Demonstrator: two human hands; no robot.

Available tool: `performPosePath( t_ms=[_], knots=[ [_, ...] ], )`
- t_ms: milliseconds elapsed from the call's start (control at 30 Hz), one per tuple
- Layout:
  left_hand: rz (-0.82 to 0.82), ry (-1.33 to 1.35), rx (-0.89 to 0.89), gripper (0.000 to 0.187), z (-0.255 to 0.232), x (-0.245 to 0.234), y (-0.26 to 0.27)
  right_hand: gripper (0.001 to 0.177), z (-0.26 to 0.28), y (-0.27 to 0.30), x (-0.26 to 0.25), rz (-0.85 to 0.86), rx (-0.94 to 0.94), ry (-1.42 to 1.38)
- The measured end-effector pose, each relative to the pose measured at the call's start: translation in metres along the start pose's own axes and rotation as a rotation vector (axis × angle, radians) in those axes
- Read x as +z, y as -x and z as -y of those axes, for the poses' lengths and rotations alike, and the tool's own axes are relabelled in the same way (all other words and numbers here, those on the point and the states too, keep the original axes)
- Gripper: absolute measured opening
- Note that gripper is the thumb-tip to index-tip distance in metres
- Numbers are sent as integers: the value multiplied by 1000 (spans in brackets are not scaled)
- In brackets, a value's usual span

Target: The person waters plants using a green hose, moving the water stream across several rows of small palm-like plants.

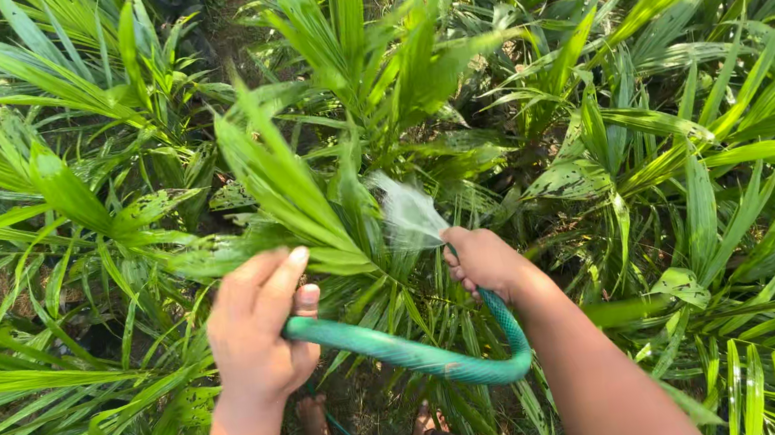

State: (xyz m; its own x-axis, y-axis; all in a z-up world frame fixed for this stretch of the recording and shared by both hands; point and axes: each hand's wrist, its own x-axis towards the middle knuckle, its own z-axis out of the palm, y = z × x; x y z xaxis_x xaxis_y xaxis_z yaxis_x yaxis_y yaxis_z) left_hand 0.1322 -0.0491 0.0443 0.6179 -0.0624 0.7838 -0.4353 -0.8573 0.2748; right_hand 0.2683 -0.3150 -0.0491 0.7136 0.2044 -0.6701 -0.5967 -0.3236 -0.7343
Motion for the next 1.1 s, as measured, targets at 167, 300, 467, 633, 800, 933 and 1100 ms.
performPosePath(
  t_ms=[167, 300, 467, 633, 800, 933, 1100],
  knots=[
    [121, -3, 35, 52, 23, -17, -27, 45, -1, -17, -1, -56, -129, 107],
    [296, 119, -21, 73, 48, -4, 2, 39, -20, -28, -9, -81, -167, 577],
    [417, 309, -77, 72, 67, 0, 38, 53, -26, -29, 0, -107, -31, 770],
    [424, 384, -116, 73, 106, -19, 42, 59, 2, -19, 38, -246, 30, 544],
    [408, 473, -216, 66, 149, -42, 40, 48, 33, -22, 84, -250, -18, 654],
    [396, 497, -220, 49, 170, -53, 45, 61, 44, -23, 111, -266, 59, 672],
    [412, 523, -273, 45, 184, -59, 53, 57, 56, -21, 125, -338, 123, 645]
  ],
)
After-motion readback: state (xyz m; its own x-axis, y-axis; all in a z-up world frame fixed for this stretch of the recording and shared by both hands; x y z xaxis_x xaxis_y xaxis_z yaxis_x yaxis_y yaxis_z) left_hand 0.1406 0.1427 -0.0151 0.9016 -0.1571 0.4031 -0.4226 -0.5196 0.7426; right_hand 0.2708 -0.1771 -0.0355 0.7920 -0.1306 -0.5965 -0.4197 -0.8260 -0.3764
